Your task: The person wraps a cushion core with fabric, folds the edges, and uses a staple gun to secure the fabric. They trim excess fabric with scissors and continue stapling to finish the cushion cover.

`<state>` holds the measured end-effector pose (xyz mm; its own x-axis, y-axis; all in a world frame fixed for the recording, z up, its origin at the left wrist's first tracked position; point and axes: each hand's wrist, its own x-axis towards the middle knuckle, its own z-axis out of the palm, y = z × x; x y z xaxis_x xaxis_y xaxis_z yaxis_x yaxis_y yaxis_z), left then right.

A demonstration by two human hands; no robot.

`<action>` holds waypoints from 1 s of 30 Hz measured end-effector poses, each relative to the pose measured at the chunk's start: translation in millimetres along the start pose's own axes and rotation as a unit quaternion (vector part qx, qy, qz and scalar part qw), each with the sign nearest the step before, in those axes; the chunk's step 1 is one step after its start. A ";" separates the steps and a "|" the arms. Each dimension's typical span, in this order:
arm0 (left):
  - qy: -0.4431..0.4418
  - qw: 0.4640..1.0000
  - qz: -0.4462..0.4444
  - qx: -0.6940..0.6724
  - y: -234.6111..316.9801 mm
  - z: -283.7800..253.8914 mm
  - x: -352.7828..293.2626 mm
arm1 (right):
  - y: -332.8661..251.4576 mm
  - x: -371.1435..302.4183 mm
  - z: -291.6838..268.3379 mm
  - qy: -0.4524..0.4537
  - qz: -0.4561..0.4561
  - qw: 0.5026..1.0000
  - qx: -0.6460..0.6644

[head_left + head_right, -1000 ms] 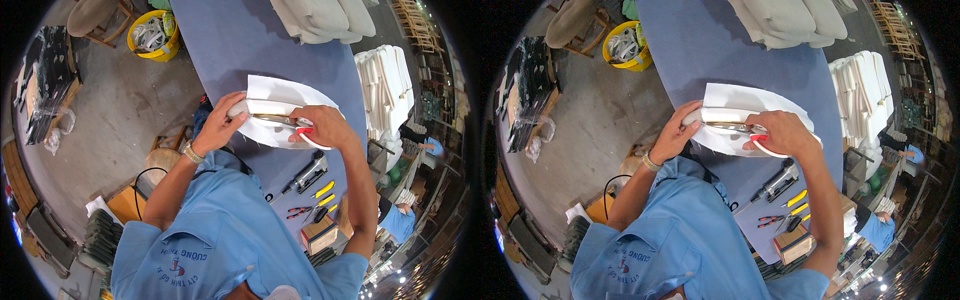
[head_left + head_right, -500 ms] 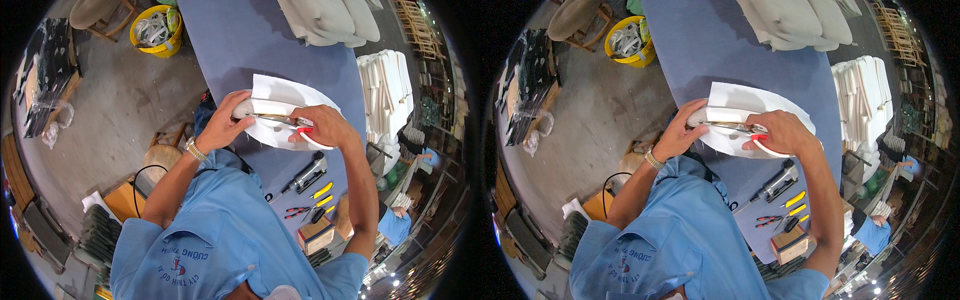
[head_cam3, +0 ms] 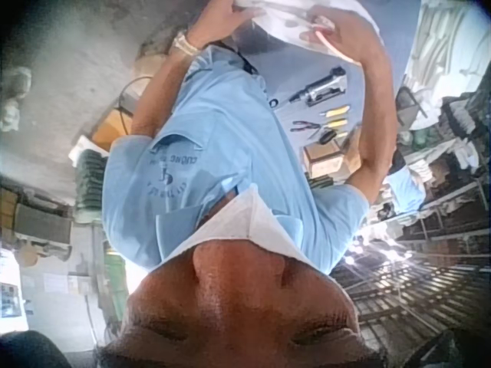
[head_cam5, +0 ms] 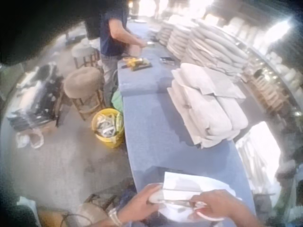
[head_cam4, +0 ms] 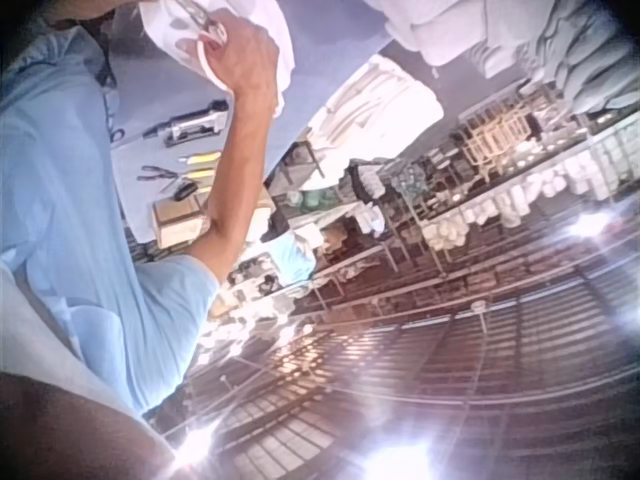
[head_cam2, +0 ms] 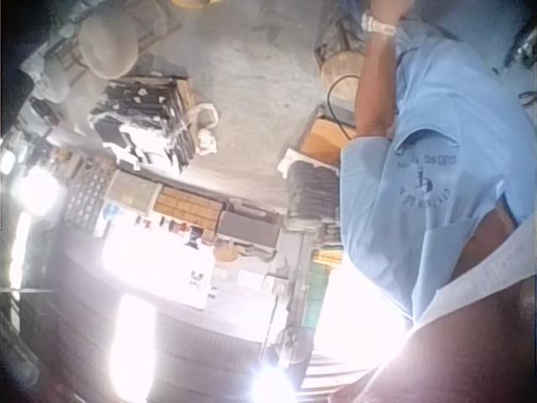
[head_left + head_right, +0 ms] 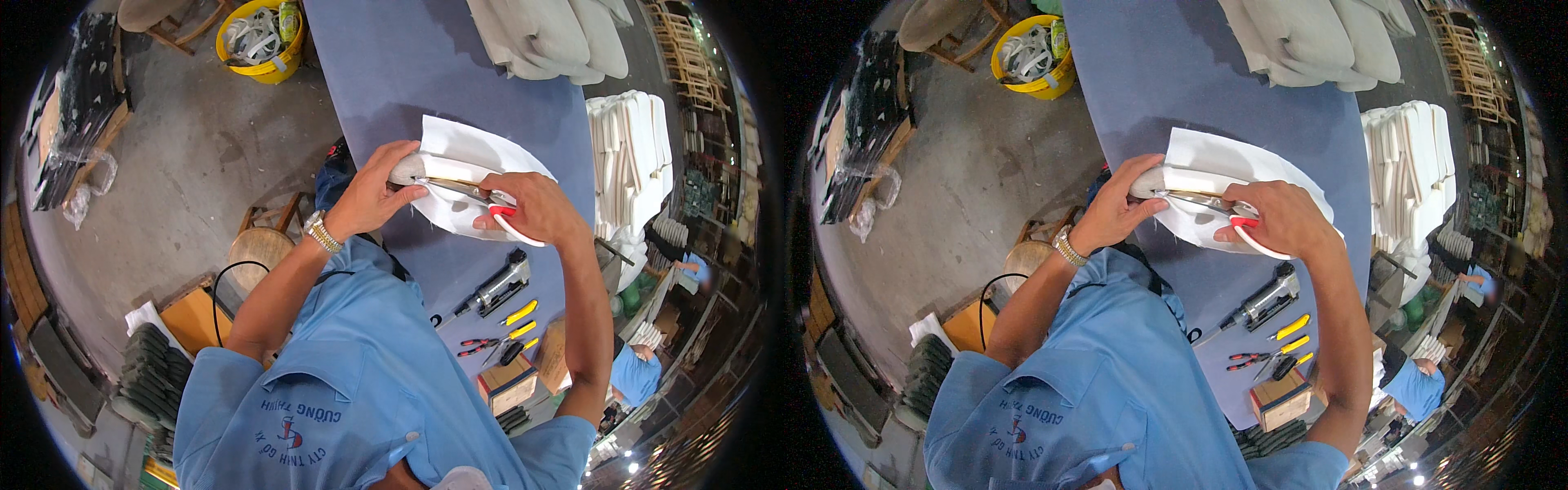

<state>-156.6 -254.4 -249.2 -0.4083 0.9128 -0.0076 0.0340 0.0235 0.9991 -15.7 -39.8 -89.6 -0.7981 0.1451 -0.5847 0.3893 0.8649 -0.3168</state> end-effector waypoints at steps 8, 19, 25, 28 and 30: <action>0.006 0.968 0.023 0.249 44.6 -15.7 0.3 | 20.0 10.9 3.8 -0.081 0.019 0.983 0.166; -0.030 0.975 0.136 0.175 34.5 -27.2 21.4 | 9.6 6.0 0.0 -0.029 0.023 0.997 0.075; -0.155 0.983 -0.102 0.001 45.3 -44.6 51.6 | 6.1 -0.9 3.8 -0.020 0.038 0.998 0.047; -0.172 0.977 -0.128 -0.013 40.5 -46.6 56.2 | 2.7 -0.9 1.4 -0.029 0.046 0.998 0.041; -0.161 0.979 -0.124 -0.029 37.2 -46.4 56.0 | 1.2 -1.0 1.8 -0.024 0.042 0.998 0.035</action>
<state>-220.5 -221.3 -210.6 -0.0875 0.9633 -0.2537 -0.0859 0.2464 0.9654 -13.6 -39.8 -90.7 -0.7395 0.1904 -0.6457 0.4857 0.8150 -0.3160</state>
